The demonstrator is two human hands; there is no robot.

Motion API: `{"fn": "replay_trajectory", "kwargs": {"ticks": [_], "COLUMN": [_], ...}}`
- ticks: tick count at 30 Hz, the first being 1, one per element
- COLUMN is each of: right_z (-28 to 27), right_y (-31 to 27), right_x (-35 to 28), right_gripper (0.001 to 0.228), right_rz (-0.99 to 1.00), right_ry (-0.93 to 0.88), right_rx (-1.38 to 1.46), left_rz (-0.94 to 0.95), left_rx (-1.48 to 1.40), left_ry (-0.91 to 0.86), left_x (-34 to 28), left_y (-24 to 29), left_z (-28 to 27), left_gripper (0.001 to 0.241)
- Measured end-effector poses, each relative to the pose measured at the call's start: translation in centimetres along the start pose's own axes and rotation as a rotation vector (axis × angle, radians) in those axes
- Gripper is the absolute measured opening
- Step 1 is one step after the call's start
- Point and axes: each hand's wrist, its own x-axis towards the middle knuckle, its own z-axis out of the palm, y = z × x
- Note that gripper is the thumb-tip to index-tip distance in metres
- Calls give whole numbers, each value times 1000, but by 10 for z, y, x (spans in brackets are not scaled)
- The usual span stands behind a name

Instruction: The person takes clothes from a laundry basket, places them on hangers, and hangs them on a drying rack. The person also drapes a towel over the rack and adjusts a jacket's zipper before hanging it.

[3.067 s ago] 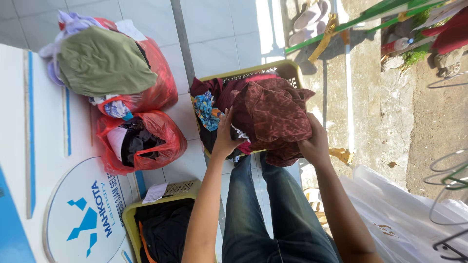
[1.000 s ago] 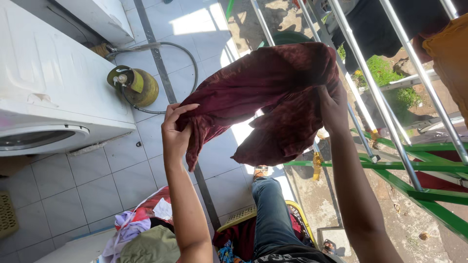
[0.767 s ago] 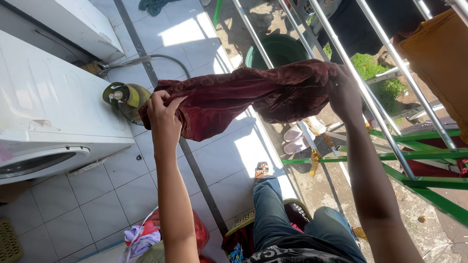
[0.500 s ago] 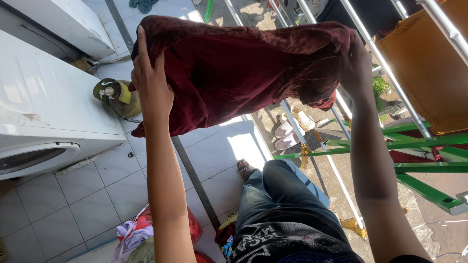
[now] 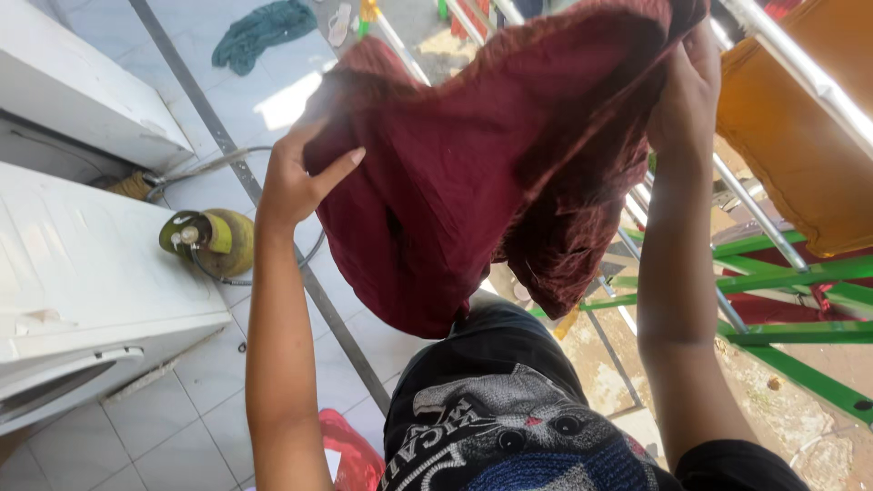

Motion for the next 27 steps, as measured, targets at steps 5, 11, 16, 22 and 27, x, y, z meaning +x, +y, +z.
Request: {"fn": "replay_trajectory", "kwargs": {"ticks": [5,11,16,22,27], "right_z": [-1,-2,35,85,120], "right_y": [9,16,4,-17,-12], "right_x": [20,13,-19,-86,-151], "right_gripper": [35,37,64,49,47], "right_rz": [12,-206,-427,-239,147], "right_ry": [155,313,509,585,609], "right_rx": [54,-1271,-1469,-1507,-1455], "left_rz": [110,23,261,317,412], "left_rx": [-374,-99,612,302,686], "left_ry": [-206,-160,-323,-721,-631], "left_x": [66,126,172,214,199], "left_y": [26,35,-14,-80,-94], "left_z": [-23,-38,-13,11,39], "left_gripper": [12,68,66,72,33]}}
